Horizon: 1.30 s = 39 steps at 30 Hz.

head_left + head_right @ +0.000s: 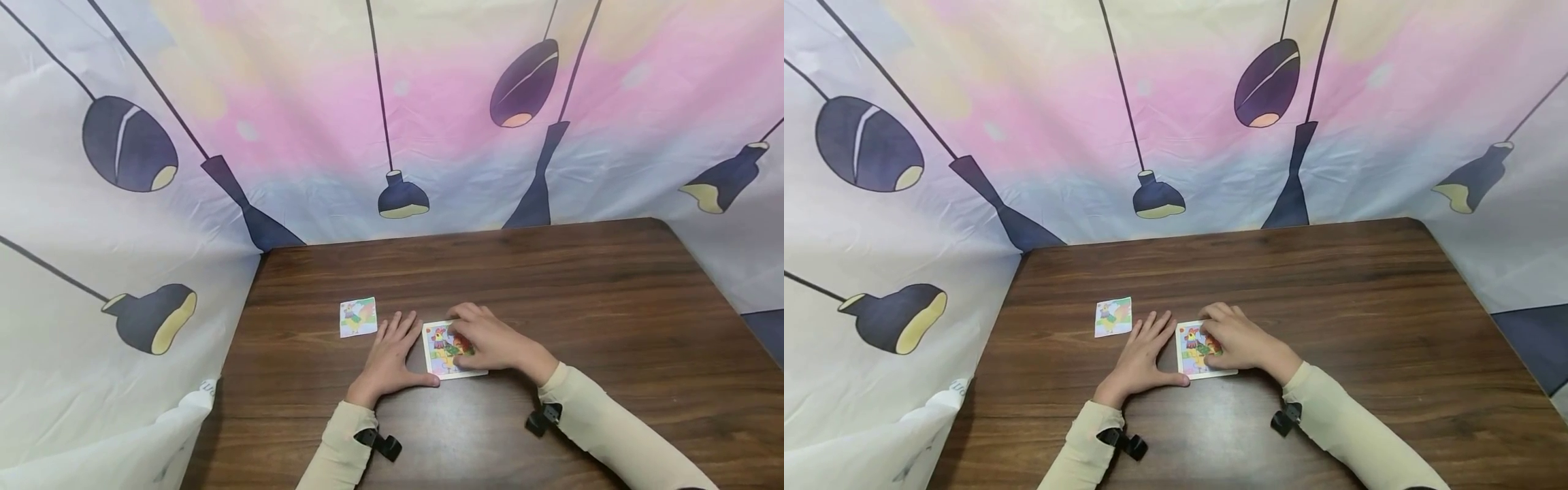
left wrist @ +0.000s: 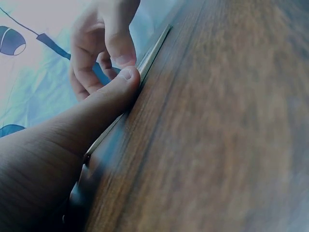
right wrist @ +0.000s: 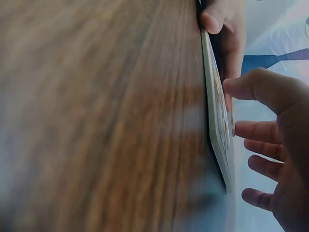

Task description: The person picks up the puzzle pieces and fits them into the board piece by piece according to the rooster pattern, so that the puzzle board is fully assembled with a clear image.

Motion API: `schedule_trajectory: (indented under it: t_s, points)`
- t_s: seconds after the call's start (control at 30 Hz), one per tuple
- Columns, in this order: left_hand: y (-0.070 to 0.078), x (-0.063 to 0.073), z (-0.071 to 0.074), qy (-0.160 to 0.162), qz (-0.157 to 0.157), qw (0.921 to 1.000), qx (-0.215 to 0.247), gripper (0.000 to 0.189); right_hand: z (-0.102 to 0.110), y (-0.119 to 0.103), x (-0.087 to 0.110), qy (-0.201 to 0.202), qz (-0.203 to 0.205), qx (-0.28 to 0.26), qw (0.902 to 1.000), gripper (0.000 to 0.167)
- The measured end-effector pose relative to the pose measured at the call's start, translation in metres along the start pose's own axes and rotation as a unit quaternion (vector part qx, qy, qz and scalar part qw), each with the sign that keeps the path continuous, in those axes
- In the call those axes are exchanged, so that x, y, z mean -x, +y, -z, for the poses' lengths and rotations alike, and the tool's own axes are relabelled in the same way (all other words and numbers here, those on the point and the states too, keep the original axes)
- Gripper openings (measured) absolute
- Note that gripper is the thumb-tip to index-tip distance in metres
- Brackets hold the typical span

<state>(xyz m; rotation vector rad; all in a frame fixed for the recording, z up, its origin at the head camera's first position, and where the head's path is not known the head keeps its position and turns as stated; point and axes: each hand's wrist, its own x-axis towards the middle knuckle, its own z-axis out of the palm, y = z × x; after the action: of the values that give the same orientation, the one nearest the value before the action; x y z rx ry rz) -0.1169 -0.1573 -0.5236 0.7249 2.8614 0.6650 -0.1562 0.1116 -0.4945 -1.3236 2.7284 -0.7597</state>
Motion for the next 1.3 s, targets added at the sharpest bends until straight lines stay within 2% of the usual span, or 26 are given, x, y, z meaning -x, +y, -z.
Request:
schedule_trajectory:
  t_s: [0.53,0.8,0.97,1.13,1.3]
  points:
    - [0.001,-0.001,-0.002,-0.001,-0.005,1.0,-0.006,0.121,0.0,-0.003,0.003,-0.016,-0.013,0.01,0.9997,0.045]
    - [0.0,0.0,-0.002,-0.003,-0.009,0.9999,-0.008,0.121,-0.006,-0.004,0.005,-0.002,-0.031,0.007,0.9995,0.03]
    - [0.0,0.0,-0.002,0.002,-0.011,0.9999,-0.005,0.121,-0.006,-0.007,0.004,0.006,-0.032,0.01,0.9994,0.031]
    - [-0.001,0.002,-0.001,-0.004,-0.005,0.9999,0.008,0.12,-0.008,-0.003,0.011,0.014,-0.04,0.002,0.9991,0.035]
    - [-0.002,0.0,0.002,0.004,-0.003,0.9994,0.034,0.118,-0.002,0.009,0.026,0.06,-0.052,-0.001,0.9968,0.039]
